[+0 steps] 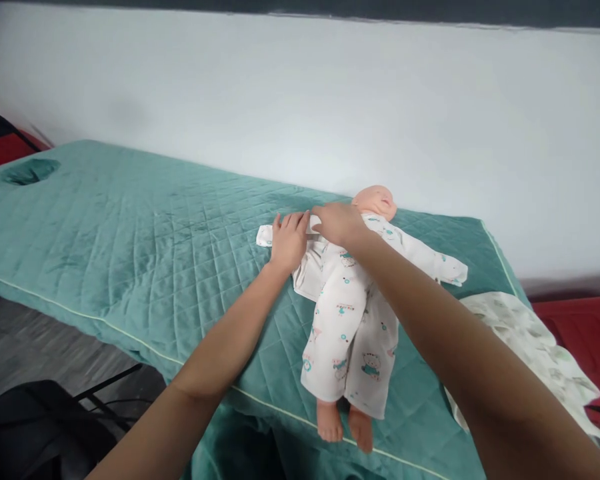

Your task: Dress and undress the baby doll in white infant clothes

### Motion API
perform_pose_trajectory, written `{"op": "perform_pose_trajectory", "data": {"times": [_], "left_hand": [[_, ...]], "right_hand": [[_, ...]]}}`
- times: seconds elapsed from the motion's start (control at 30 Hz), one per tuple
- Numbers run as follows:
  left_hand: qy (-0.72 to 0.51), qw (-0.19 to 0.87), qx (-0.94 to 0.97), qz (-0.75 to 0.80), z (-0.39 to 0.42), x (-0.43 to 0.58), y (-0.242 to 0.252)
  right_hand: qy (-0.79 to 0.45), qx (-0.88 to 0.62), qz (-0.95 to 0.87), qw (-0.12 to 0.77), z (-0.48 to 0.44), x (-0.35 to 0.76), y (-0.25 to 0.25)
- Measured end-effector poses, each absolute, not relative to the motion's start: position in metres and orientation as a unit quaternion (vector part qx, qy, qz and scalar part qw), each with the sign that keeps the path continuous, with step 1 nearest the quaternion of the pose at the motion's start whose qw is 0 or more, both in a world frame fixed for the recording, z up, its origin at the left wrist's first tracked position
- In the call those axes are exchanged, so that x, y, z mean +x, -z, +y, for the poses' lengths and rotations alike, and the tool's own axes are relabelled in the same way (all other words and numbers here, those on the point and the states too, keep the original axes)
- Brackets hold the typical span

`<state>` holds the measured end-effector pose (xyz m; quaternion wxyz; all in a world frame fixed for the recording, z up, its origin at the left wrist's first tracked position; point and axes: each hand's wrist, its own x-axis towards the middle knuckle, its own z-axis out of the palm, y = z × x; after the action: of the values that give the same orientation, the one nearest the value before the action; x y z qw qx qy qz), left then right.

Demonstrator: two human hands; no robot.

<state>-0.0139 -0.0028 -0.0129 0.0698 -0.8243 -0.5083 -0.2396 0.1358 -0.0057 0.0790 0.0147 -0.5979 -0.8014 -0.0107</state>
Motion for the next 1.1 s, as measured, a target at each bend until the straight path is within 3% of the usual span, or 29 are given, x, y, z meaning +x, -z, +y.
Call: {"op": "perform_pose_trajectory", "data": {"times": [0.2,0.33,0.6,0.8,0.93,1.1], "left_hand": [[0.250,0.063,-0.803,-0.537,0.000,-0.026,0.018],[0.256,0.055,-0.786,-0.559,0.003,-0.031,0.021],[0.285,0.064,-0.792,-0.536,-0.014,-0.031,0.018],[0.356,-0.087,-0.803,-0.470,-0.035,0.031,-0.032],[0.200,-0.102,-0.912,-0.342,-0.030,0.102,-0.072],[-0.055,-0.053,-0.935,-0.348,-0.022,0.170,-0.087]], "right_hand": [[-0.040,-0.599,-0.744,0.292,-0.045,0.176,-0.080],[-0.011,-0.651,-0.615,0.446,-0.072,0.228,-0.049],[0.067,-0.749,-0.583,0.308,-0.081,0.272,0.022],[0.069,-0.771,-0.569,0.278,-0.082,0.279,0.021],[0.077,-0.809,-0.494,0.309,-0.085,0.286,0.019],[0.052,-0.821,-0.472,0.317,-0.087,0.287,0.016]]}}
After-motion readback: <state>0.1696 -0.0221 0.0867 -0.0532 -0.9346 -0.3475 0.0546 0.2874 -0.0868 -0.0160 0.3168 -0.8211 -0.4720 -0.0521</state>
